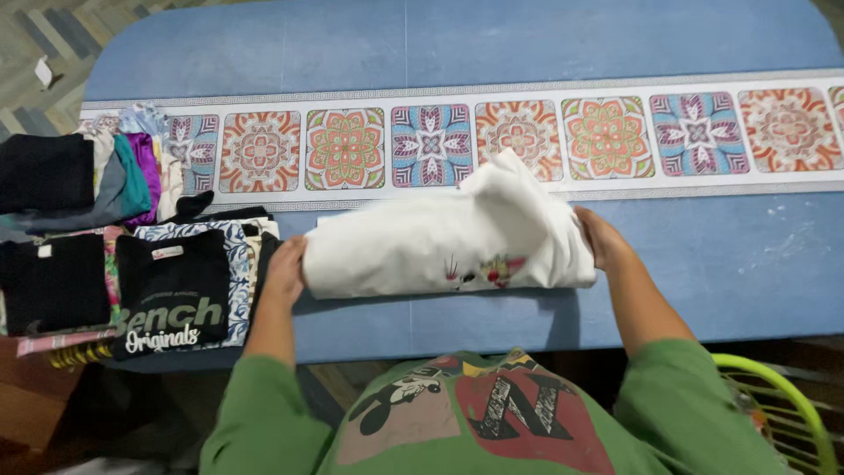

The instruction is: The person folds several shirts and items of clothing on a blue table, moving them from a laundry basket to the table and then into a stack.

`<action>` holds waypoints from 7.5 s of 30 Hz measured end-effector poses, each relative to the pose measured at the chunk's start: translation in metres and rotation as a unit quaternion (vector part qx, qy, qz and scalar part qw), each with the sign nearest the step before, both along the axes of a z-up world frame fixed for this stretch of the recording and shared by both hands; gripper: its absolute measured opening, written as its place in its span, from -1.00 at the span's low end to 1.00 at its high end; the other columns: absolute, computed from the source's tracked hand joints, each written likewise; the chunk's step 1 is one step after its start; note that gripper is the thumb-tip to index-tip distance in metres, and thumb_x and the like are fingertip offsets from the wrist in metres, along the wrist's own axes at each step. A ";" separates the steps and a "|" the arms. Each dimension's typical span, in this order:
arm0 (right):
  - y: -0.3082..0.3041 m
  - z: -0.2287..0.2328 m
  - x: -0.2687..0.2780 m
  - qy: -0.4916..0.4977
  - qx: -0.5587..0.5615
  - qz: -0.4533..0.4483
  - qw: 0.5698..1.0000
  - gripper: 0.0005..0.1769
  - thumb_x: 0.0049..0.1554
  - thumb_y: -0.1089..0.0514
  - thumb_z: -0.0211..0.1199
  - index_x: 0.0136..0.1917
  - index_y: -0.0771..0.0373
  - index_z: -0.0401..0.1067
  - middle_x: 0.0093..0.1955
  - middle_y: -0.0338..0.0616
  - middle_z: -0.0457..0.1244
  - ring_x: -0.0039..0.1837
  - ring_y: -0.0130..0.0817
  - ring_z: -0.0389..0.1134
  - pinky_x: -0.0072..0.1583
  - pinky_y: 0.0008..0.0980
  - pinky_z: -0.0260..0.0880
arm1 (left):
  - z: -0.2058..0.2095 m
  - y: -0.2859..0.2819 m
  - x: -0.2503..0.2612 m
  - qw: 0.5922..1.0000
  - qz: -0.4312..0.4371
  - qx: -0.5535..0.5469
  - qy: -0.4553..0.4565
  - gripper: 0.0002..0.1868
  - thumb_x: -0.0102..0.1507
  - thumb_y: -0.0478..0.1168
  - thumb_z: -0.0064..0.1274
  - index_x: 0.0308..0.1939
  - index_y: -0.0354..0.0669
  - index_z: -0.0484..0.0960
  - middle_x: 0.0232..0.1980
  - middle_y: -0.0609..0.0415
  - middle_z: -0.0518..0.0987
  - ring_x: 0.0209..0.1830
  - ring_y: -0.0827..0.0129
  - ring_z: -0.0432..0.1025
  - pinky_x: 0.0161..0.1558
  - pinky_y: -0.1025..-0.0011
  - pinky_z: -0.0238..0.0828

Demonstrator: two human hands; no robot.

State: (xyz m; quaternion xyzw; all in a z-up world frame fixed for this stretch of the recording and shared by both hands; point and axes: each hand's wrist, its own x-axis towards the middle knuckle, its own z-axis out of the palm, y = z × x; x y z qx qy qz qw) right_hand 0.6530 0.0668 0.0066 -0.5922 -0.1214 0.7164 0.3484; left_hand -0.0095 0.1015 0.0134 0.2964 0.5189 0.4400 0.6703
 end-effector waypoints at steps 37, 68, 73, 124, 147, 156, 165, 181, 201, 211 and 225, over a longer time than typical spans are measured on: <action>0.076 0.076 0.036 -0.045 0.323 -0.111 0.939 -0.69 0.39 0.06 0.11 0.25 0.35 0.35 0.12 -0.03 0.34 0.10 -0.23 0.42 0.22 -0.21 0.52 | 0.084 0.128 0.031 0.994 0.055 0.081 -0.043 -0.71 0.49 -0.15 -0.22 0.05 -0.30 0.49 -0.04 -0.10 0.58 -0.10 0.24 0.50 -0.10 0.28 0.53; -0.109 -0.031 -0.008 -0.454 0.116 0.092 0.878 -0.54 0.17 -0.14 0.34 -0.14 0.37 0.57 -0.40 -0.24 0.27 -0.32 -0.47 0.18 -0.24 -0.34 0.18 | -0.034 -0.084 -0.003 0.950 -0.018 -0.170 0.263 -0.68 0.31 0.01 0.17 -0.23 -0.20 0.59 -0.41 0.13 0.56 -0.54 0.49 0.32 -0.52 0.49 0.23; -0.101 -0.022 -0.006 -0.493 0.104 0.118 0.856 -0.55 0.19 -0.14 0.33 -0.14 0.35 0.58 -0.37 -0.11 0.27 -0.29 -0.35 0.20 -0.18 -0.22 0.21 | -0.040 -0.082 0.005 0.956 0.040 -0.047 0.287 -0.72 0.26 -0.06 0.22 -0.32 -0.21 0.61 -0.49 0.15 0.52 -0.57 0.56 0.29 -0.50 0.53 0.19; -0.005 -0.023 -0.074 -0.552 0.234 0.077 0.797 -0.49 0.07 -0.01 0.46 0.20 0.29 0.47 0.14 0.07 0.34 0.11 -0.11 0.42 0.15 -0.19 0.44 | -0.010 -0.109 0.033 0.641 -0.190 0.213 0.713 -0.19 0.27 0.12 -0.01 0.56 0.12 0.10 0.66 -0.08 -0.05 0.65 -0.06 -0.23 0.53 -0.14 -0.38; -0.103 0.031 -0.197 -0.554 0.485 0.203 0.646 -0.72 -0.11 0.29 0.38 -0.09 0.08 0.49 0.19 -0.19 0.35 0.26 -0.14 0.32 0.25 -0.04 0.19 | -0.007 -0.114 0.076 0.698 -0.200 0.171 0.666 -0.24 0.31 0.08 -0.04 0.57 0.11 0.13 0.65 -0.04 -0.01 0.64 -0.02 -0.19 0.53 -0.10 -0.33; -0.131 -0.001 -0.199 -0.505 0.494 0.213 0.675 -0.75 0.04 0.29 0.30 0.00 0.12 0.38 0.36 -0.17 0.27 0.51 -0.16 0.19 0.50 0.05 0.06 | -0.008 -0.111 0.070 0.678 -0.227 0.180 0.676 -0.22 0.31 0.10 -0.04 0.57 0.08 0.11 0.66 -0.06 -0.02 0.64 -0.05 -0.19 0.52 -0.10 -0.31; -0.137 0.007 -0.192 -0.508 0.488 0.301 0.643 -0.68 0.07 0.03 0.31 0.08 0.09 0.40 0.44 -0.13 0.17 0.56 -0.16 0.08 0.55 0.13 -0.15 | -0.007 -0.111 0.067 0.684 -0.227 0.189 0.667 -0.22 0.32 0.11 -0.07 0.58 0.09 0.09 0.66 -0.06 -0.04 0.65 -0.03 -0.21 0.53 -0.09 -0.34; -0.074 -0.012 -0.245 -0.629 0.370 0.278 0.625 -0.10 0.21 -0.34 -0.01 0.67 0.03 -0.11 0.71 -0.02 -0.22 0.69 -0.09 -0.28 0.55 0.27 -0.48 | -0.020 -0.108 0.084 0.648 -0.206 0.227 0.698 -0.23 0.36 0.18 -0.18 0.61 0.13 0.02 0.67 -0.04 -0.08 0.65 -0.03 -0.22 0.54 -0.10 -0.39; -0.145 -0.010 -0.145 -0.680 0.143 0.022 0.719 -0.32 0.21 0.09 0.20 0.54 0.20 0.13 0.42 0.19 0.11 0.36 0.18 0.20 0.32 0.11 0.22 | -0.027 -0.104 0.048 0.654 -0.197 0.256 0.684 -0.20 0.33 0.21 -0.13 0.61 0.19 0.03 0.67 -0.06 -0.07 0.65 -0.03 -0.20 0.53 -0.09 -0.36; -0.190 -0.016 -0.107 -0.710 0.161 0.107 0.677 -0.43 0.11 0.18 0.27 0.39 0.18 0.31 0.23 0.09 0.27 0.28 0.10 0.30 0.30 0.02 0.30 | -0.019 -0.158 0.041 0.674 -0.233 0.222 0.665 -0.18 0.26 0.15 0.00 0.55 0.10 0.10 0.64 -0.07 -0.04 0.62 -0.04 -0.18 0.50 -0.08 -0.33; 0.094 -0.033 -0.075 -0.470 0.317 0.050 0.822 -0.47 0.10 0.00 0.46 0.23 0.35 0.48 0.12 0.06 0.38 0.20 -0.14 0.41 0.22 -0.15 0.40 | -0.013 0.074 -0.001 0.745 -0.123 0.267 0.599 -0.50 0.17 -0.25 0.19 0.20 -0.13 0.53 0.21 -0.12 0.51 0.27 -0.09 0.39 0.29 0.10 0.32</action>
